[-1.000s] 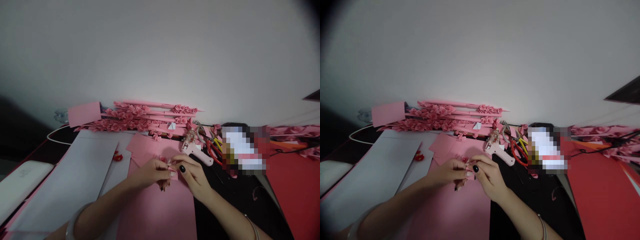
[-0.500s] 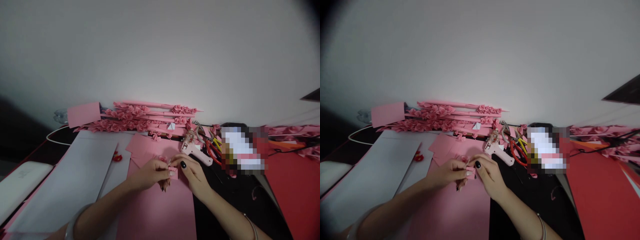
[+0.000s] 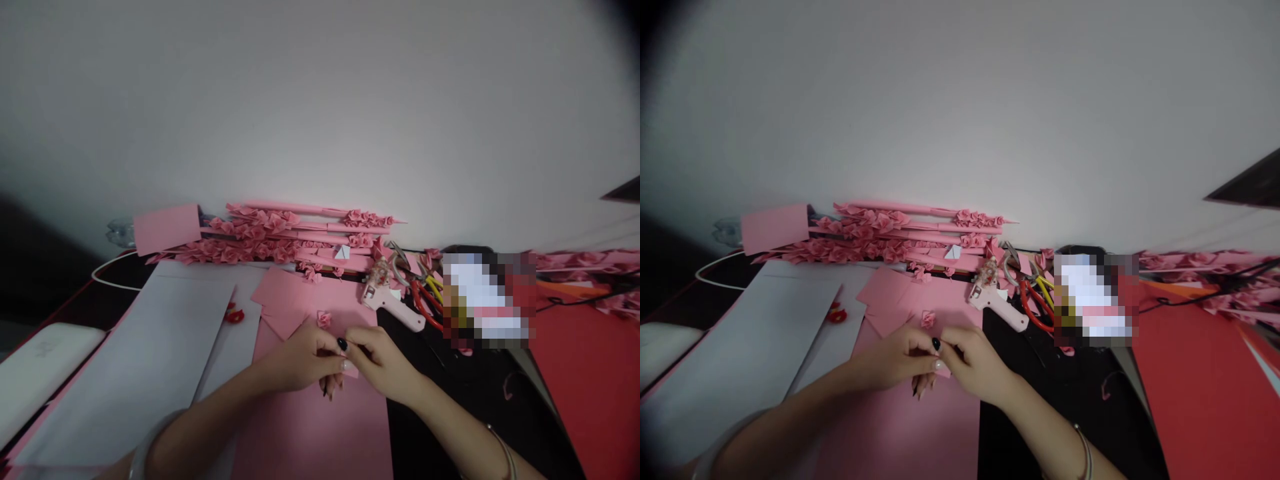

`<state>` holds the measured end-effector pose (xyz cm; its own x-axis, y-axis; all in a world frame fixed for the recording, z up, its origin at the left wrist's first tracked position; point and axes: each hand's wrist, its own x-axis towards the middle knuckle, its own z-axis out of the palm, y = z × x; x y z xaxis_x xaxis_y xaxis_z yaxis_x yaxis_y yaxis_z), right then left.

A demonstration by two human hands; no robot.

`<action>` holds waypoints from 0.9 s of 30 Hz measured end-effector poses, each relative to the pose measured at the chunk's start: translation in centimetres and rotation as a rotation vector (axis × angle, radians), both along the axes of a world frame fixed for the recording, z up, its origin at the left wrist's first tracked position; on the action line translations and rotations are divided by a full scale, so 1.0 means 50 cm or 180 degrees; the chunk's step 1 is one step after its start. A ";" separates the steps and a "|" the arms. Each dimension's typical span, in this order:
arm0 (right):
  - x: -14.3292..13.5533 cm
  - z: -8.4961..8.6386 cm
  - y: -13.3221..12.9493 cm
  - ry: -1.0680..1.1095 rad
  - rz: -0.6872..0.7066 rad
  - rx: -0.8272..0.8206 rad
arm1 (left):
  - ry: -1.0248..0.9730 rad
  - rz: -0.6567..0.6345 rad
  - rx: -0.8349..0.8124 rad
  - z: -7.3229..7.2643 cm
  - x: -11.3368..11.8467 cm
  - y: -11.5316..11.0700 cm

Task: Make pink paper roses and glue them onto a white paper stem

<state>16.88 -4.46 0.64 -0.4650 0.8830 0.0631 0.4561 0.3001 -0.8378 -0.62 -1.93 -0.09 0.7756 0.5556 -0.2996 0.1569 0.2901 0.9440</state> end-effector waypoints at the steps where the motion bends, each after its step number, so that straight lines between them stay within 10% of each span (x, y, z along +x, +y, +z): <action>1: -0.001 0.000 -0.001 -0.0023 -0.0019 -0.0003 | -0.0013 -0.0030 0.0001 0.000 0.000 0.001; 27: 0.002 -0.018 0.004 0.0914 -0.1056 -0.0204 | -0.0183 0.0823 0.0243 -0.001 0.008 0.007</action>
